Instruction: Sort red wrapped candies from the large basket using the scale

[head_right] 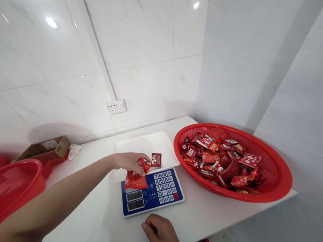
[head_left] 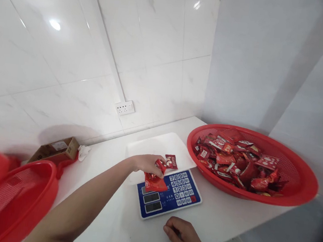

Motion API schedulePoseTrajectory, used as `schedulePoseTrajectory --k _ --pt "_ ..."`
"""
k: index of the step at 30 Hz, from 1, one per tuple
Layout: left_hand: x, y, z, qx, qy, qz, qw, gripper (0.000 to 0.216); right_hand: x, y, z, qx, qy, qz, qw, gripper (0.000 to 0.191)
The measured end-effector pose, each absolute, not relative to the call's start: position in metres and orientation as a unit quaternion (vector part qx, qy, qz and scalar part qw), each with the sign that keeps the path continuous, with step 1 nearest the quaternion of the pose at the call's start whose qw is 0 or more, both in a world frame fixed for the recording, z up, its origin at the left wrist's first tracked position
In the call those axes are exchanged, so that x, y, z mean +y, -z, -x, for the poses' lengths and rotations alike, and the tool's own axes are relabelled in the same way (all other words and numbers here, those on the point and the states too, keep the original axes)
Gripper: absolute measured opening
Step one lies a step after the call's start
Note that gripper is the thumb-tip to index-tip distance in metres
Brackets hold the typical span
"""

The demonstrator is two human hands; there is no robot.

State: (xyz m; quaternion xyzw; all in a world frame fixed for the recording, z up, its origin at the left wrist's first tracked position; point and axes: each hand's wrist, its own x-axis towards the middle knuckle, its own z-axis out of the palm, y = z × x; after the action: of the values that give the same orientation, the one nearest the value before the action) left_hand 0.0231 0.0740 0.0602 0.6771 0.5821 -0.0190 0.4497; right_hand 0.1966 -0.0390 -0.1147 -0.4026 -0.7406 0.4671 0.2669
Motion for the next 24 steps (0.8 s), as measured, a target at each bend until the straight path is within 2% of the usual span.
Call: schedulePoseTrajectory --k 3,14,19,24 --pt "0.072 -0.059 -0.029 0.578 0.052 -0.699 0.419 0.063 -0.039 0.115 -0.197 -0.739 -0.469 0.402 0.269 0.028" --pt "0.072 -0.063 -0.036 0.553 0.12 -0.757 0.325 0.053 -0.038 0.119 -0.196 -0.744 -0.463 0.396 0.274 0.029" --pt "0.073 -0.061 -0.035 0.561 0.115 -0.761 0.304 0.046 -0.039 0.119 -0.197 -0.744 -0.459 0.404 0.27 0.029" --pt "0.073 -0.056 -0.024 0.59 0.071 -0.751 0.289 0.049 -0.039 0.116 -0.197 -0.746 -0.454 0.406 0.27 0.029"
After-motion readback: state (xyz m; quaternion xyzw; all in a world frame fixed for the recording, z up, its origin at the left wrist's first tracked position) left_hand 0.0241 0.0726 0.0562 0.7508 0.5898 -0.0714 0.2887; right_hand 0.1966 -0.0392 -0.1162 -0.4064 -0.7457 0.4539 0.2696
